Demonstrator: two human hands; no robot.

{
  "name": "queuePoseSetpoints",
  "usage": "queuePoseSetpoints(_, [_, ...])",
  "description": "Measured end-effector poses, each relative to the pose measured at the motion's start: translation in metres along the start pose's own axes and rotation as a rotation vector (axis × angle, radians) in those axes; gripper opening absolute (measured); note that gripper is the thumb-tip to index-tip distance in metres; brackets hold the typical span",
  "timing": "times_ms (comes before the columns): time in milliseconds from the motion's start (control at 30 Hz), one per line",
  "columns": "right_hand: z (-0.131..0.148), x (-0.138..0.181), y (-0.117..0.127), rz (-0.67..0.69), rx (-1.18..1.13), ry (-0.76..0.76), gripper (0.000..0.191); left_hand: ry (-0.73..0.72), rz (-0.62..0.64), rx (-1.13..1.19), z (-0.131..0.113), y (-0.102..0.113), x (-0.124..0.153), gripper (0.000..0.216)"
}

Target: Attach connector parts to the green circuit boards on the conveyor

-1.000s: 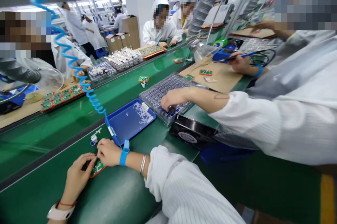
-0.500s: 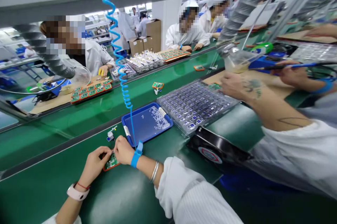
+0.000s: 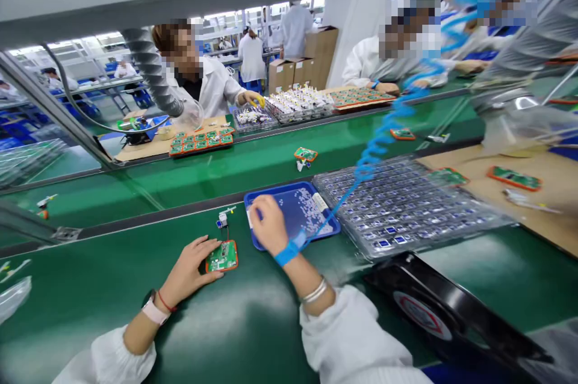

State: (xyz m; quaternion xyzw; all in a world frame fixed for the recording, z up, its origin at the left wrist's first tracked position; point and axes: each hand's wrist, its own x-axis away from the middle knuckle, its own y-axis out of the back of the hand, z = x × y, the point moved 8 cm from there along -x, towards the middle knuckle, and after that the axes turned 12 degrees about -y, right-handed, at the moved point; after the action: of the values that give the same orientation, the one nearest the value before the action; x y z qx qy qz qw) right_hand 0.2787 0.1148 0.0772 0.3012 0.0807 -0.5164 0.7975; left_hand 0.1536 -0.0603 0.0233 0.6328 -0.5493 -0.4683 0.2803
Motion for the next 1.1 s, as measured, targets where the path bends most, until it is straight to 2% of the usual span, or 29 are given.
queuePoseSetpoints(33, [-0.016,-0.014,0.016,-0.064,0.066,-0.046,0.016,0.003,0.004,0.008,0.0,0.001,-0.001,0.061])
queuePoseSetpoints(100, [-0.055,-0.036,0.036,-0.096,0.211,-0.147,0.015,0.025,-0.013,0.067,0.002,0.006,-0.009,0.057])
queuePoseSetpoints(200, [-0.1,-0.049,0.04,-0.034,0.401,-0.22,0.011,0.12,-0.144,0.242,0.021,0.022,-0.029,0.045])
queuePoseSetpoints(267, [-0.111,-0.046,0.032,0.011,0.503,-0.201,0.012,0.197,-0.301,0.332,0.043,0.038,-0.045,0.041])
queuePoseSetpoints(333, [-0.111,-0.041,0.023,0.048,0.596,-0.171,0.016,0.245,-0.484,0.323,0.067,0.058,-0.062,0.044])
queuePoseSetpoints(400, [-0.108,-0.037,0.018,0.074,0.66,-0.16,0.017,0.252,-0.649,0.218,0.088,0.078,-0.077,0.046])
queuePoseSetpoints(467, [-0.105,-0.035,0.017,0.09,0.684,-0.155,0.016,0.238,-0.741,0.058,0.104,0.09,-0.088,0.047])
queuePoseSetpoints(533, [-0.105,-0.035,0.018,0.095,0.682,-0.156,0.016,0.251,-0.721,-0.111,0.121,0.092,-0.096,0.047])
queuePoseSetpoints(667, [-0.111,-0.036,0.019,0.091,0.666,-0.178,0.017,0.33,-0.346,-0.298,0.164,0.067,-0.101,0.047])
queuePoseSetpoints(733, [-0.113,-0.036,0.019,0.081,0.659,-0.179,0.019,0.338,-0.225,-0.304,0.178,0.058,-0.095,0.045])
queuePoseSetpoints(833, [-0.116,-0.035,0.019,0.071,0.667,-0.17,0.022,0.402,-0.228,-0.37,0.189,0.063,-0.08,0.046])
queuePoseSetpoints(967, [-0.116,-0.035,0.017,0.094,0.672,-0.162,0.022,0.548,-0.305,-0.46,0.193,0.076,-0.066,0.042])
queuePoseSetpoints(1100, [-0.113,-0.036,0.018,0.105,0.671,-0.15,0.021,0.539,-0.349,-0.439,0.19,0.076,-0.065,0.04])
